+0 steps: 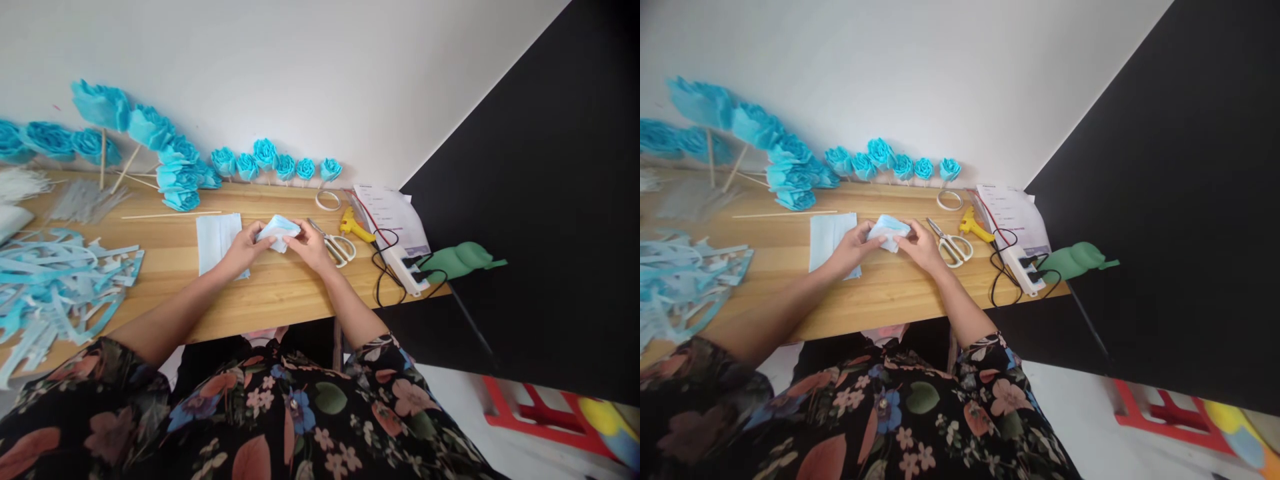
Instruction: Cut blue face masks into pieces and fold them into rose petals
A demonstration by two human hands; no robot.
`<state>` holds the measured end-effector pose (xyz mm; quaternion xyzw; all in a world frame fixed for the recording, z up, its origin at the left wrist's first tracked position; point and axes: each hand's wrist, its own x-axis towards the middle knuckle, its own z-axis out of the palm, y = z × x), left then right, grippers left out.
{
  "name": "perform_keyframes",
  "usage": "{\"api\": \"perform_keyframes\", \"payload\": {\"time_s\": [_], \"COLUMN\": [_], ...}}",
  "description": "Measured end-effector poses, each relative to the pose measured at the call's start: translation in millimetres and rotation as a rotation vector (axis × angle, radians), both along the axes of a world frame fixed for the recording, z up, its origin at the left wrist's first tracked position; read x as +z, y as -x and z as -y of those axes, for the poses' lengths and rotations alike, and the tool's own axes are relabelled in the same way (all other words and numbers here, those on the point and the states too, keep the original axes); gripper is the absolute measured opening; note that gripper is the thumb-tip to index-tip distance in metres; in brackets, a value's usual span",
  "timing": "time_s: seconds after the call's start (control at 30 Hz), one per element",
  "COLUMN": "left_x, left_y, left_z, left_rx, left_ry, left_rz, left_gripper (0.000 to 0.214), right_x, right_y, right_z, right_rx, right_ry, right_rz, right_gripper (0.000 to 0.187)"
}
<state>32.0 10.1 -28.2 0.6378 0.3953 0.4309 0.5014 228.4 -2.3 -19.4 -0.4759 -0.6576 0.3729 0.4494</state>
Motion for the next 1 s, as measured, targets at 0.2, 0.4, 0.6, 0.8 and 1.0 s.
{"api": "perform_keyframes", "payload": {"time_s": [0.2,0.4,0.6,0.8,1.0], "left_x": [6.1,11.8,8.8,10.3,7.3], "left_y": [0,2,3,2,3], "left_z": [0,2,-2,-2,-2], "left_rx": [0.038,0.12,0.132,0.122,0.143], "left_ry": [-0.081,-0.157,-0.145,-0.159,-0.199], "left_rz": [-0.077,-0.231,-0.391,-0.413,-0.377], "left_gripper": [0.038,0.028,0.02,0.02,0.022], "right_x": [-5.7,-6.6,-1.7,-0.3,-1.1], "right_y": [1,1,1,1,1], "right_z": [-4,-3,1,1,0], "right_rx": [-0.051,-0.021,0.055,0.051,0.047], "right_ry": [-0.099,-0.143,-0.022,0.003,-0.021], "right_rz": [0.185,0.21,0.225,0.241,0.238], "right_gripper": [0.023,0.027,0.051,0.048,0.044]}}
